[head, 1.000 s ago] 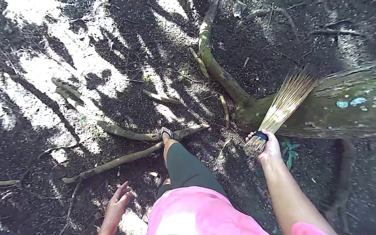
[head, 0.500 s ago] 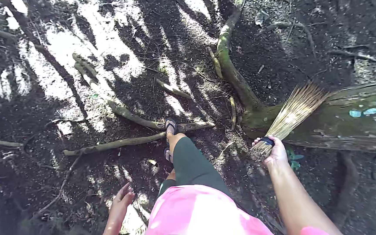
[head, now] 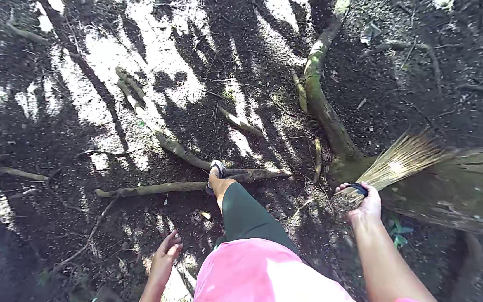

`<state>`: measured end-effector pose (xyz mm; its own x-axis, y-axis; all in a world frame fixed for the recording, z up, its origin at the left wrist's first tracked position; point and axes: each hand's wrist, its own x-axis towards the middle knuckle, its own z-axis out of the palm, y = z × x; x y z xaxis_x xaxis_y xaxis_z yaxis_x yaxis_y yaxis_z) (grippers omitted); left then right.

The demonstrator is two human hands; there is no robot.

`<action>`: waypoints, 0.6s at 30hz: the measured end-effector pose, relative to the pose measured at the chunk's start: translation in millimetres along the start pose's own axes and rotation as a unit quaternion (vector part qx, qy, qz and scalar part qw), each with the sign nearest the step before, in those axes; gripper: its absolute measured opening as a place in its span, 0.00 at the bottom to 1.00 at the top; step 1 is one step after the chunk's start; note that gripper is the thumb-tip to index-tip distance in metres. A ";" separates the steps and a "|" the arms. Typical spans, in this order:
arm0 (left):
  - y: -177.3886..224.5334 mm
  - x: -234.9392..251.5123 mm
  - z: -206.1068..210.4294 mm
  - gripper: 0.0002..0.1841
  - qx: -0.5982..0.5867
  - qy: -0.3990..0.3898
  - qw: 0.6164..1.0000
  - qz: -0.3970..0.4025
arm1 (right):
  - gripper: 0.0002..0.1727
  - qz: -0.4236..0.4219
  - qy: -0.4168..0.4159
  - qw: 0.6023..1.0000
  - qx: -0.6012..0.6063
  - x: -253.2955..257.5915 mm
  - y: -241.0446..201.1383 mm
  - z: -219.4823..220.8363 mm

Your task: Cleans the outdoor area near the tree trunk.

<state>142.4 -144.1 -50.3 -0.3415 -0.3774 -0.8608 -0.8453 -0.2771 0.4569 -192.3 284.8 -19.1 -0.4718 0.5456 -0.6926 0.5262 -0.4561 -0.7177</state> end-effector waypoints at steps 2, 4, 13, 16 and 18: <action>18.7 9.8 1.4 0.26 -0.015 -0.013 1.000 0.006 | 0.13 -0.007 -0.003 1.000 0.012 0.2 -4.1 16.4; 34.0 15.1 3.4 0.27 -0.041 -0.027 0.999 0.011 | 0.14 -0.015 -0.011 0.999 0.032 -3.0 -9.5 29.3; 21.7 43.0 13.7 0.25 -0.104 -0.029 0.994 -0.024 | 0.23 -0.017 -0.110 0.986 0.122 -23.3 -50.6 32.6; 4.5 36.8 16.0 0.25 -0.119 -0.032 0.992 -0.023 | 0.23 -0.024 -0.116 0.987 0.109 -27.8 -48.3 24.2; -10.8 32.9 14.9 0.26 -0.124 -0.027 0.992 -0.016 | 0.23 -0.022 -0.114 0.989 0.095 -28.9 -42.8 17.0</action>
<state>134.1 -140.3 -86.9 -0.3436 -0.3185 -0.8835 -0.7310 -0.4999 0.4645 -213.1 276.6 30.4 -0.6497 0.4050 -0.6433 0.3697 -0.5711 -0.7329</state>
